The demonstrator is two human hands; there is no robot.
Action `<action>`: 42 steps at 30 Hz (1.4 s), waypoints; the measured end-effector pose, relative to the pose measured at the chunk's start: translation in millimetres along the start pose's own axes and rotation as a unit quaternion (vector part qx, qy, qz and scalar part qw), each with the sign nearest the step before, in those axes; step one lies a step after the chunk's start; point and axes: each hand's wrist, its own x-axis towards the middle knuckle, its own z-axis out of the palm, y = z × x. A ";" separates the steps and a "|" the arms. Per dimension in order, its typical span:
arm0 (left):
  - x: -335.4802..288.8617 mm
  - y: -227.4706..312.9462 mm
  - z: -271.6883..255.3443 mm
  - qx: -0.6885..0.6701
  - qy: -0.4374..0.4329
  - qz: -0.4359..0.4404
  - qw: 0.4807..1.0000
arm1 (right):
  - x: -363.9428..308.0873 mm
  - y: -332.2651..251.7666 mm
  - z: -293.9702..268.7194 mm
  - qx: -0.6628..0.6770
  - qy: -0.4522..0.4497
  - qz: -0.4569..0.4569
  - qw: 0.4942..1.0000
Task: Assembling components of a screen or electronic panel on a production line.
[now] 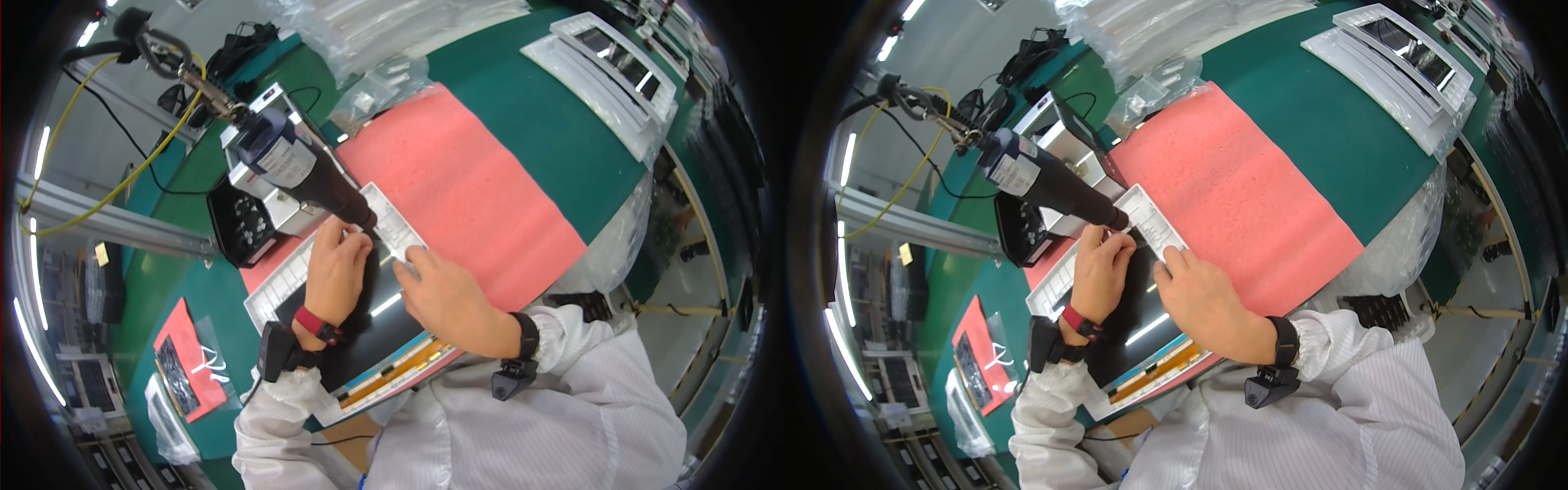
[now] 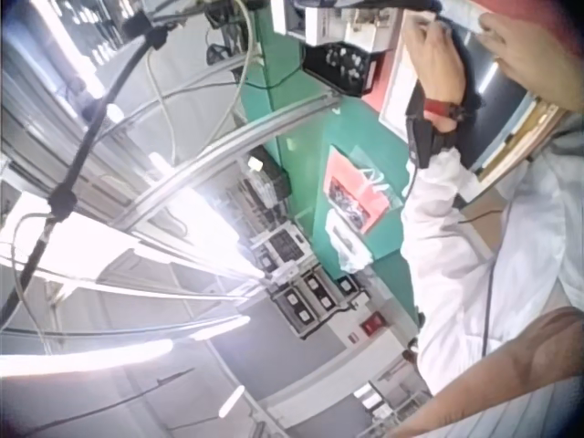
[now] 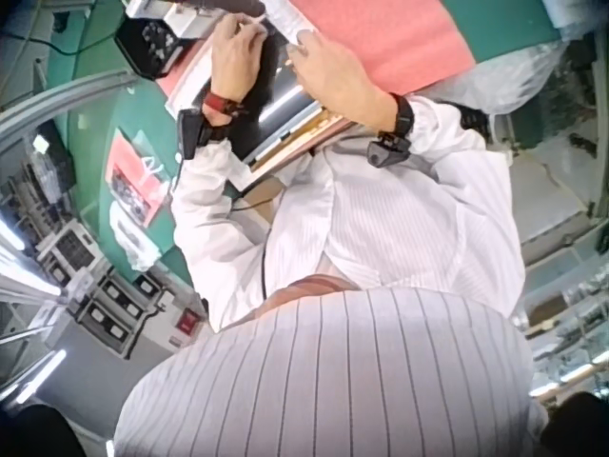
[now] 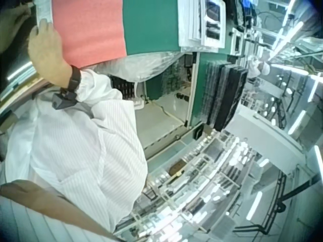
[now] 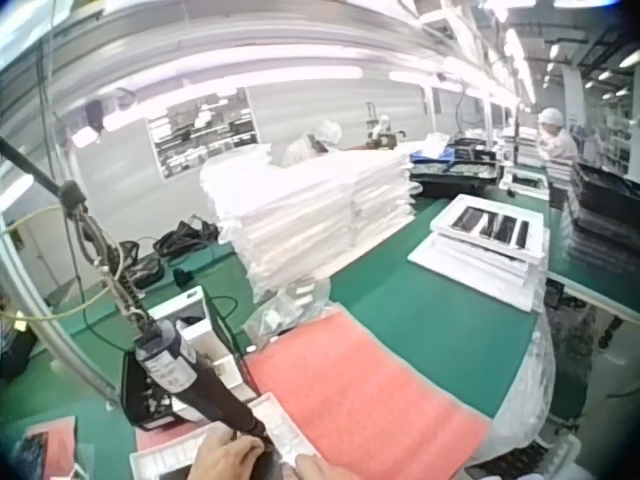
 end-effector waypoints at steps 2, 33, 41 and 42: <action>-5.5 0.0 -2.7 0.001 0.003 0.007 1.000 | 1.3 -1.4 0.5 -0.004 -0.005 -0.001 1.000; -117.8 32.1 -62.7 -0.011 -0.051 -0.059 0.997 | 41.1 24.2 6.8 -0.048 0.013 -0.068 0.996; -161.6 38.0 -81.3 0.033 -0.035 -0.127 0.991 | 39.0 20.4 3.7 -0.039 0.011 -0.077 0.996; -166.7 36.6 -83.0 0.031 -0.035 -0.129 0.991 | 38.8 20.9 4.8 -0.036 0.014 -0.076 0.996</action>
